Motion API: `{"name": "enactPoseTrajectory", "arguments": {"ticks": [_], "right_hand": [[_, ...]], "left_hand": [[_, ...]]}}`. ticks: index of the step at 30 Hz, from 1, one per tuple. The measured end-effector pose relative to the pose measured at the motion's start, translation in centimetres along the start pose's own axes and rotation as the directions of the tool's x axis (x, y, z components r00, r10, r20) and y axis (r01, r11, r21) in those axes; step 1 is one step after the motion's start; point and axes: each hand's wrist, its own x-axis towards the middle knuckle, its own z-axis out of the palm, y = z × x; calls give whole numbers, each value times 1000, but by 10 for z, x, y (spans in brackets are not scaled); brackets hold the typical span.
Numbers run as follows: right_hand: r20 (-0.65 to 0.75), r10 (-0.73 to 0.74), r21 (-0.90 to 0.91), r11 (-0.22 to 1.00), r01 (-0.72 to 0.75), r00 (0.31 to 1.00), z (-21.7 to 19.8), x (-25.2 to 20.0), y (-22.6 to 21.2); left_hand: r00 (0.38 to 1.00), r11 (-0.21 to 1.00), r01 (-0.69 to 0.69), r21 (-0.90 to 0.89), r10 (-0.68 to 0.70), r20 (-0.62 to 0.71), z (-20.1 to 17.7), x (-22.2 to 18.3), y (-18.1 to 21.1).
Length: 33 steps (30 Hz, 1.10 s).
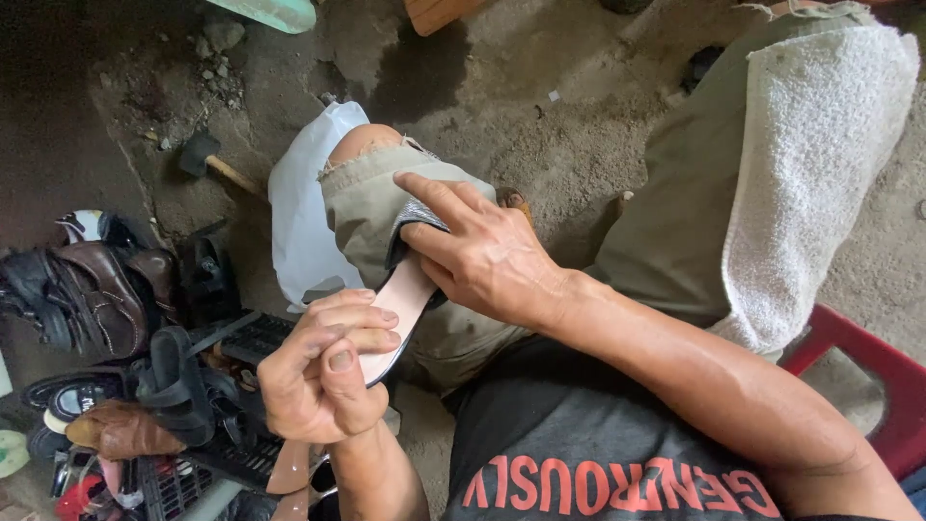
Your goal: Adjusting or repairing a decorative strap on a high-heeled sandal using hands and a small metal tool.
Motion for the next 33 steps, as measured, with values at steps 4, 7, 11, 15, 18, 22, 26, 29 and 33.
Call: {"name": "enactPoseTrajectory", "arguments": {"ticks": [4,7,11,15,18,22,26,29,33], "right_hand": [[74,30,54,998,-34,997,2,-4,7],[44,25,28,999,-26,999,6,-7,11],[-49,95,-12,995,-96,994,12,-10,11],[-63,132,32,991,-130,989,15,-15,11],[-76,109,58,993,-105,991,12,-19,7],[-71,24,-1,1000,-24,997,5,-19,8],[-52,-90,-49,995,87,995,1,-16,12],[1,-109,43,993,109,994,1,-15,14],[7,-118,183,976,115,993,1,-13,18]], "left_hand": [[1000,998,-3,-56,3,-3,7,1,-7],[1000,996,-2,-94,0,-20,8,2,-15],[961,981,-123,149,155,-228,8,-3,-38],[936,967,-8,254,97,-339,19,-2,-35],[904,960,60,272,63,-423,25,-12,-36],[872,982,21,186,73,-485,35,-12,-30],[835,990,-14,137,87,-543,40,-8,-30],[860,989,22,147,56,-507,33,-5,-30],[848,992,9,124,58,-527,31,-2,-35]]}}
